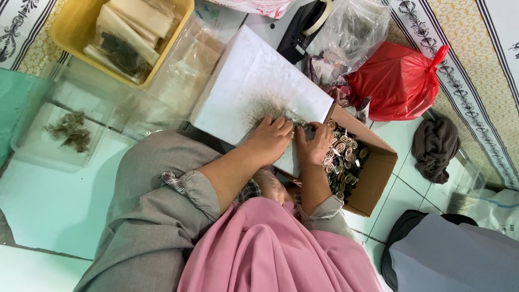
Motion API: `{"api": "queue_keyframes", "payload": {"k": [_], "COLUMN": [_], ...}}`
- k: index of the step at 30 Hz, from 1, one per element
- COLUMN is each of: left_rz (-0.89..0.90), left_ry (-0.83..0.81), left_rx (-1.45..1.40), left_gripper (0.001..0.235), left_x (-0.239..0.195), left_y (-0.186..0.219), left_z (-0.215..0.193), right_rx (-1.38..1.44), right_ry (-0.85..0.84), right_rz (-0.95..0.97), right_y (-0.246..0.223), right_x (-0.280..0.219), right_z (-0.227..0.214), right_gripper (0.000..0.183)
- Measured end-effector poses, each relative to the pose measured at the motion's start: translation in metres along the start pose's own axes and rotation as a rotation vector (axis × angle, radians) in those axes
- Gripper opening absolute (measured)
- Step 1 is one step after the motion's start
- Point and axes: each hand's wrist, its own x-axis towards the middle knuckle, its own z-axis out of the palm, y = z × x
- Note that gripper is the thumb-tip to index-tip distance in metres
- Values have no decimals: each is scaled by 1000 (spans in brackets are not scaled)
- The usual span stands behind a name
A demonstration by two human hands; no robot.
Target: The person picks up metal parts from a large box, places them onto a white surface to group them, and then puts a group of the parts into a small plastic bag.
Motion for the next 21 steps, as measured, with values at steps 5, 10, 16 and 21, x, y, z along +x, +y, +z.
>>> {"api": "queue_keyframes", "payload": {"k": [5, 10, 16, 21], "left_rz": [-109, -195, -236, -331], "left_ry": [-164, -168, -14, 10], "left_rx": [-189, -147, -187, -221], "left_gripper": [19, 31, 7, 8], "left_x": [-5, -5, 7, 1], "left_y": [-13, -22, -24, -20], "left_z": [32, 33, 10, 27], "right_rx": [246, -23, 27, 177], "right_ry": [-116, -448, -333, -387], "right_rz": [168, 215, 139, 346], "right_y": [-2, -4, 13, -7], "right_x": [10, 22, 19, 14], "right_z": [-12, -18, -5, -12], "right_gripper": [41, 53, 31, 25]}}
